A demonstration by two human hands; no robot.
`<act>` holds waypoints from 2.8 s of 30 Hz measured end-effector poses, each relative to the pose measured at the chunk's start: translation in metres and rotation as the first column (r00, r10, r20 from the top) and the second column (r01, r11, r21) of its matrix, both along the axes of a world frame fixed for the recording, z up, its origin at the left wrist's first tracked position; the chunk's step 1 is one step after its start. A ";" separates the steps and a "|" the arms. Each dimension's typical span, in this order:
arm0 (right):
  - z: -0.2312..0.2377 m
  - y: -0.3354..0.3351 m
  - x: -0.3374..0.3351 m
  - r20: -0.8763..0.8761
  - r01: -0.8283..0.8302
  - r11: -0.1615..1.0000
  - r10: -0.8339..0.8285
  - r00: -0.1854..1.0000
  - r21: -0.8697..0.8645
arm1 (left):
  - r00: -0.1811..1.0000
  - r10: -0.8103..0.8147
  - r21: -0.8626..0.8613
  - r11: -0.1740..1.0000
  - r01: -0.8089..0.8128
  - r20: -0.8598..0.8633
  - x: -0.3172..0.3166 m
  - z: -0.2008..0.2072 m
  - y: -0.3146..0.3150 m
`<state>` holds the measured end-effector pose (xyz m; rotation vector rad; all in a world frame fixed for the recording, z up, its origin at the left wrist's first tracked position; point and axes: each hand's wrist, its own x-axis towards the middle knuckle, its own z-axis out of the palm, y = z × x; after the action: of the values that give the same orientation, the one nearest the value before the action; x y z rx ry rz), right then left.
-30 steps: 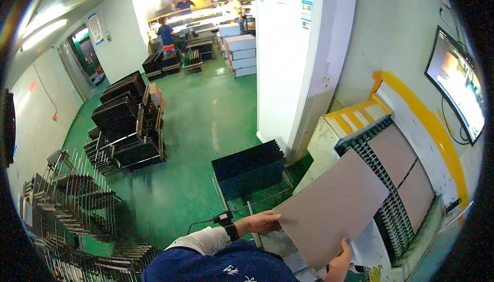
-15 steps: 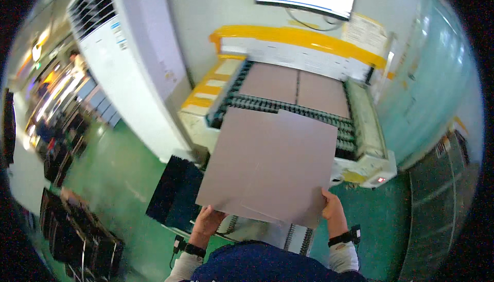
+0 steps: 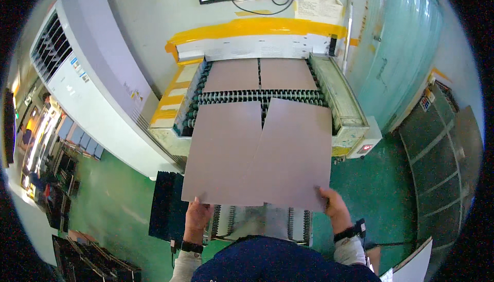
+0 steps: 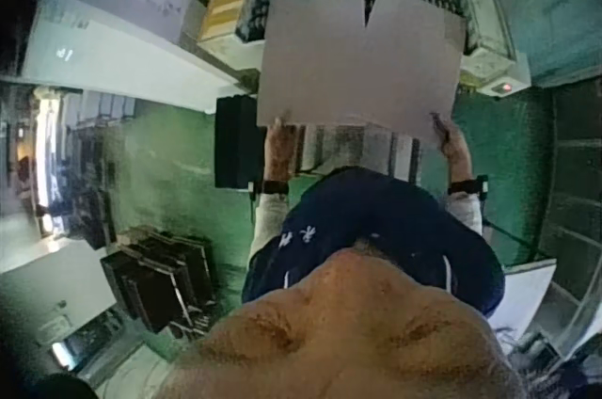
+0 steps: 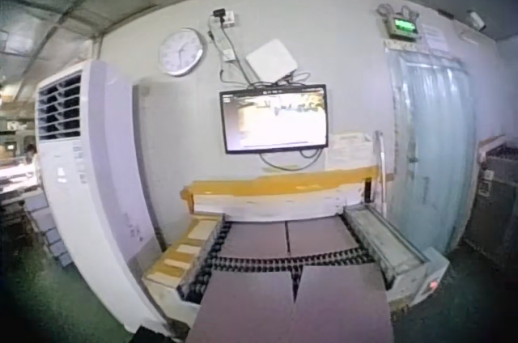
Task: Loading metal or industrial plates from a storage rack into a processing machine with rollers.
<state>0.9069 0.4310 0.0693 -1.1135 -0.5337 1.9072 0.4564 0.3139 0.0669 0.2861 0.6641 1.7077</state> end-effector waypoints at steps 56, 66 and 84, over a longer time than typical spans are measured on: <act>-0.008 0.145 -0.018 -0.358 0.454 0.891 -0.416 0.836 0.024 | 0.995 -0.090 0.017 0.996 0.091 -0.050 -0.038 -0.011 0.141; -0.023 0.144 -0.013 -0.291 0.420 0.908 -0.401 0.869 0.003 | 0.990 -0.127 -0.051 0.991 0.124 -0.060 -0.028 -0.023 0.108; -0.100 0.050 -0.108 0.915 -0.778 0.513 -0.039 0.402 0.364 | 0.993 -0.015 -0.458 0.886 0.066 0.114 0.007 -0.174 -0.084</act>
<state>0.7984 0.4811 -0.0312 -1.2816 -2.2225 0.9894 0.4635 0.2296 -0.1068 -0.1283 0.9528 1.4591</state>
